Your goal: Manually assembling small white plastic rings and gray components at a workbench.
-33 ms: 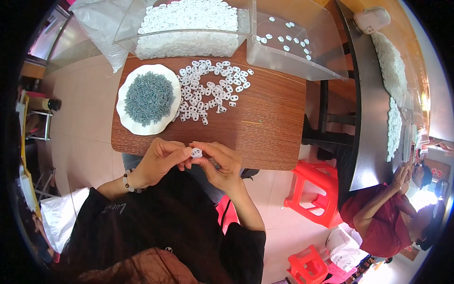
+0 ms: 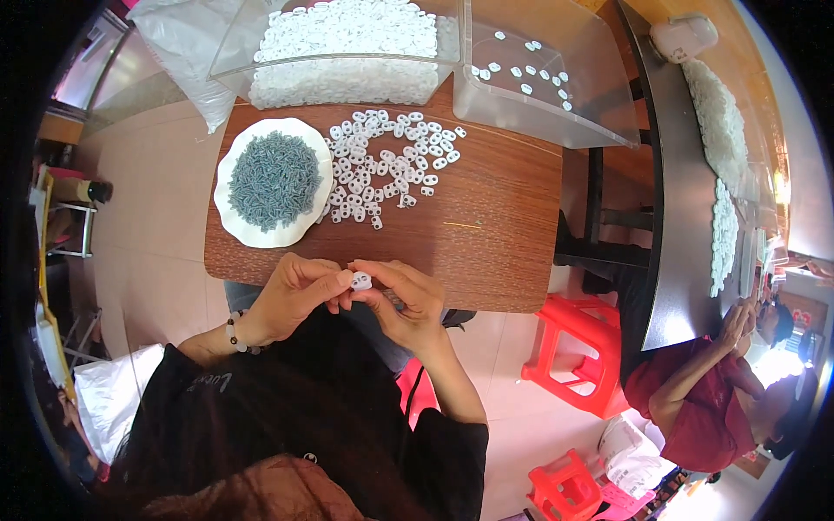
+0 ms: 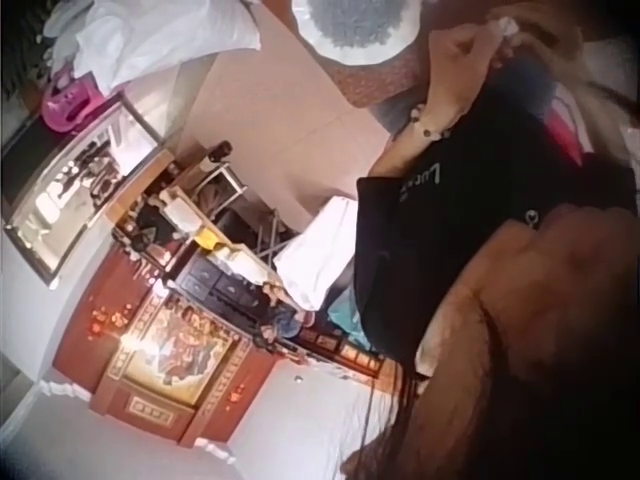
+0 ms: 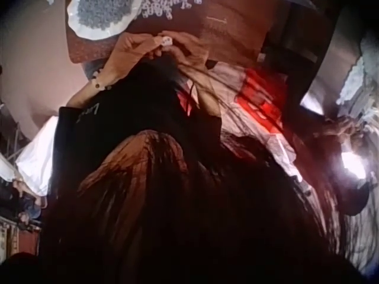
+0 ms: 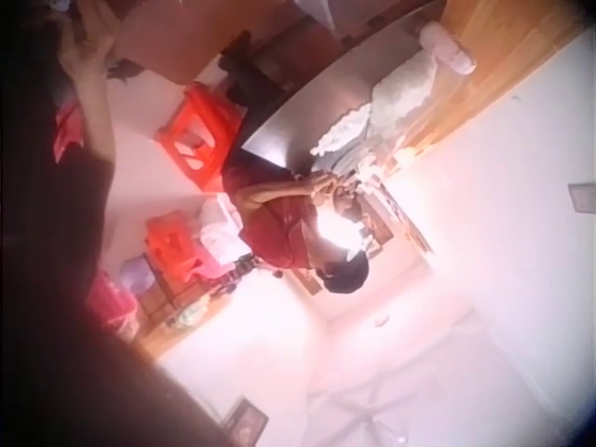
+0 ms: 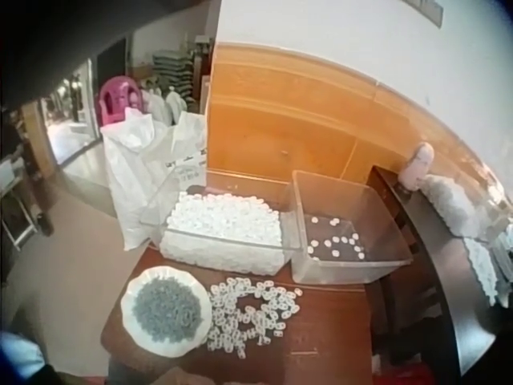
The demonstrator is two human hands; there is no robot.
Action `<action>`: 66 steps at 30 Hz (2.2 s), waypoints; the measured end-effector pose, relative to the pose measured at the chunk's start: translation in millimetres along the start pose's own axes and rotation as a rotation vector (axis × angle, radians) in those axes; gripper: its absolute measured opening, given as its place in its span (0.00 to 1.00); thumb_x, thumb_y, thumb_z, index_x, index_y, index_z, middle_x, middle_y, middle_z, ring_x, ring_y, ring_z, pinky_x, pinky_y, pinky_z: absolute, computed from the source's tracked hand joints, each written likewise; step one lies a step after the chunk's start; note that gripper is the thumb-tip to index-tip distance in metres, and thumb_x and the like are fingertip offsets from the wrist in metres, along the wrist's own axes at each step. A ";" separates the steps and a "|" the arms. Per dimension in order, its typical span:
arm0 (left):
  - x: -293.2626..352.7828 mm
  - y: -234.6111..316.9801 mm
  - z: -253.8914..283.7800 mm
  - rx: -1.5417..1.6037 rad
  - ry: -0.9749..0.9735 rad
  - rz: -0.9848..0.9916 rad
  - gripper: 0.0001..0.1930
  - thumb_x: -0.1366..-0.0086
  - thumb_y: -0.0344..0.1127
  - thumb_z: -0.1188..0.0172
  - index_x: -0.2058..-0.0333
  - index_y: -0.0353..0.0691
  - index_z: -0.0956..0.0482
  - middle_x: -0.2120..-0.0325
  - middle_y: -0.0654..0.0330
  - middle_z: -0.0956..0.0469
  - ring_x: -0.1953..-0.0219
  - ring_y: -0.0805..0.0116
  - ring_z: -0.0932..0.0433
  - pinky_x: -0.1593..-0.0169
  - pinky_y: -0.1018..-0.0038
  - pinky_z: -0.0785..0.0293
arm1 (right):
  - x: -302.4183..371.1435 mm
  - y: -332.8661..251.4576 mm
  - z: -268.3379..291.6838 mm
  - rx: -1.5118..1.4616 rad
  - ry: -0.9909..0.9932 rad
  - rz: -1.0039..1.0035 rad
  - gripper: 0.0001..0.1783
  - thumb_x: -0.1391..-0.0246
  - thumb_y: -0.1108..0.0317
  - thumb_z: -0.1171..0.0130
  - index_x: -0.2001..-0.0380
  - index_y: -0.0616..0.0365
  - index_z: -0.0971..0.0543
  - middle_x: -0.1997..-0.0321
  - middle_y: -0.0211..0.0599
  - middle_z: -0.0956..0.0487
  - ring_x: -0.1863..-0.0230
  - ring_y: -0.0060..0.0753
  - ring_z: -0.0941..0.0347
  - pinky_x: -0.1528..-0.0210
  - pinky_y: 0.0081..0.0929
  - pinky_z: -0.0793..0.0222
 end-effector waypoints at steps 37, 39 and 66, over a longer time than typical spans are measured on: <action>-5.9 -44.0 49.6 0.132 0.079 0.210 0.14 0.30 0.41 0.52 0.58 0.37 0.23 0.69 0.68 0.26 0.74 0.85 0.32 0.72 0.86 0.38 | -123.8 -12.3 102.2 0.834 0.195 0.330 0.06 0.47 0.70 0.38 0.73 0.62 0.21 0.76 0.37 0.23 0.75 0.27 0.28 0.73 0.25 0.33; -5.3 -46.0 51.6 0.115 0.059 0.216 0.14 0.30 0.41 0.52 0.59 0.37 0.23 0.70 0.68 0.26 0.74 0.85 0.32 0.72 0.86 0.38 | -100.7 20.6 74.7 0.750 -0.010 0.088 0.05 0.48 0.70 0.37 0.71 0.59 0.21 0.72 0.37 0.22 0.73 0.31 0.26 0.73 0.24 0.33; -14.7 -49.6 37.3 0.076 0.018 0.201 0.12 0.31 0.38 0.50 0.61 0.37 0.22 0.70 0.69 0.25 0.73 0.86 0.32 0.71 0.87 0.38 | -65.1 63.6 29.3 0.799 -0.043 -0.102 0.09 0.54 0.76 0.37 0.67 0.57 0.24 0.69 0.38 0.25 0.64 0.43 0.28 0.64 0.36 0.31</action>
Point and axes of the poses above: each hand's wrist, its own x-axis away from the middle knuckle, its own z-axis out of the back of the hand, y = z × x, the point moved 5 cm from there along -x, towards the middle knuckle
